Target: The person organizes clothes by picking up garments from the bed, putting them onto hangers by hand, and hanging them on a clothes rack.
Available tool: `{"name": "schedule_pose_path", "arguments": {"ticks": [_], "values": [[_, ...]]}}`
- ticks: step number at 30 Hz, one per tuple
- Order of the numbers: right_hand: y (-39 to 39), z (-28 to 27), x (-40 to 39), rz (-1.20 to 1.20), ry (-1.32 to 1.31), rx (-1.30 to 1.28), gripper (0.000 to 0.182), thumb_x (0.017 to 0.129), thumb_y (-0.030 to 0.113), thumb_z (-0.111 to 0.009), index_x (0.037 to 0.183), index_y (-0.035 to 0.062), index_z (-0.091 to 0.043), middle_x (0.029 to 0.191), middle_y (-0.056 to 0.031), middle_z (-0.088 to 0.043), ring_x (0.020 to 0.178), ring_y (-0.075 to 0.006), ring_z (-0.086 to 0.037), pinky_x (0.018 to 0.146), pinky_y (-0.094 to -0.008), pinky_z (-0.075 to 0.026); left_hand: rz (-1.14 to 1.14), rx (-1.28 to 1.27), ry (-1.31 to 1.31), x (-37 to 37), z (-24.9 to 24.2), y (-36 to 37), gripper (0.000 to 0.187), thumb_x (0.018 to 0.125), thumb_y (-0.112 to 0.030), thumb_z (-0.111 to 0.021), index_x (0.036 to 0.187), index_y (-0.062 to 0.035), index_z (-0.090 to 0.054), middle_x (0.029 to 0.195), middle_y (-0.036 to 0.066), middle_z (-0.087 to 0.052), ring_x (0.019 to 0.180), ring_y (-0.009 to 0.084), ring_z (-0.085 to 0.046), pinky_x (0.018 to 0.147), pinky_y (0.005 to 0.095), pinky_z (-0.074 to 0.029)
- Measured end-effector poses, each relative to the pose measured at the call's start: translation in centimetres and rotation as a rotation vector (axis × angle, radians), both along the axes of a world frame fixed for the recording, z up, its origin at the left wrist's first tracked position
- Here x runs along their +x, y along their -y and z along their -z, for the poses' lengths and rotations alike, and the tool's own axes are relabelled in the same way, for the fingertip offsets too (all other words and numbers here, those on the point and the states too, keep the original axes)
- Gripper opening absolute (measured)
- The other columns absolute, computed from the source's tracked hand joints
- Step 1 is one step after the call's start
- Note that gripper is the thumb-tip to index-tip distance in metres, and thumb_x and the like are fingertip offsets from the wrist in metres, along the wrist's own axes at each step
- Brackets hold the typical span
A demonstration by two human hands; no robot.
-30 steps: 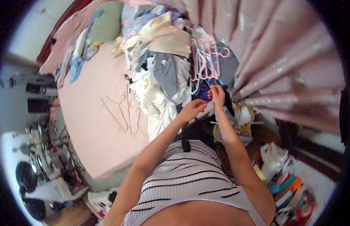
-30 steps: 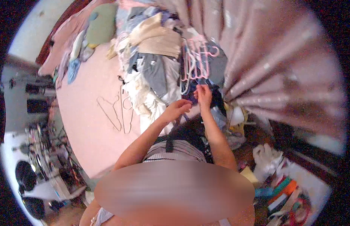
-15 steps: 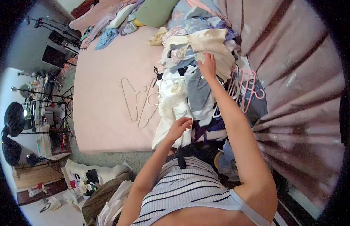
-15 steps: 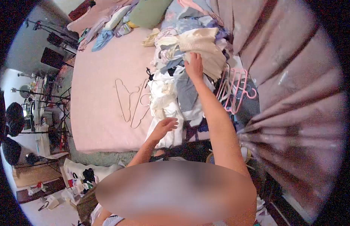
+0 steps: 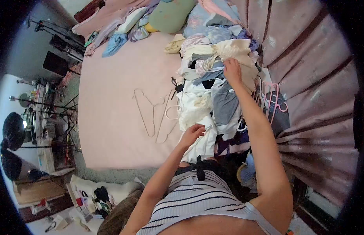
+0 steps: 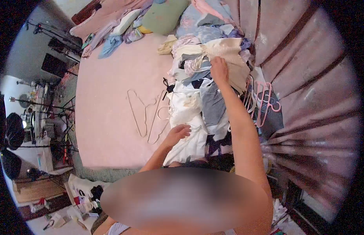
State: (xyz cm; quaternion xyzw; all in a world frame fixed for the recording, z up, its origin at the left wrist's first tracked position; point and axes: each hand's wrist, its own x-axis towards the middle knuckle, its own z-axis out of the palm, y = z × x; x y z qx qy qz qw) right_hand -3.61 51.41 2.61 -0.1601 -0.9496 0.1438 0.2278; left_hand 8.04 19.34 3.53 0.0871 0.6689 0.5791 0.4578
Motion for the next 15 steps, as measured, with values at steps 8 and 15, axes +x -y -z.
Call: {"name": "schedule_pose_path", "arguments": {"ticks": [8, 15], "values": [[5.5, 3.2, -1.9, 0.058, 0.269, 0.026, 0.046, 0.071, 0.014, -0.063, 0.114, 0.0054, -0.048, 0.112, -0.0124, -0.051, 0.108, -0.0294, -0.045, 0.092, -0.0413, -0.034, 0.077, 0.092, 0.048, -3.0, 0.9, 3.0, 0.039, 0.086, -0.033, -0.053, 0.110, -0.0024, -0.053, 0.095, 0.006, -0.060, 0.082, 0.0138, -0.057, 0.070, 0.0243, -0.042], [8.9, 2.0, -3.2, 0.134, 0.198, 0.150, 0.039, 0.068, 0.016, -0.064, 0.104, 0.0056, -0.052, 0.104, -0.0122, -0.052, 0.104, -0.0270, -0.046, 0.084, -0.0411, -0.039, -0.042, 0.024, 0.105, -6.6, 2.9, 9.2, 0.036, 0.087, -0.032, -0.050, 0.109, -0.0038, -0.054, 0.096, 0.006, -0.061, 0.082, 0.0145, -0.058, 0.071, 0.0268, -0.042]]}}
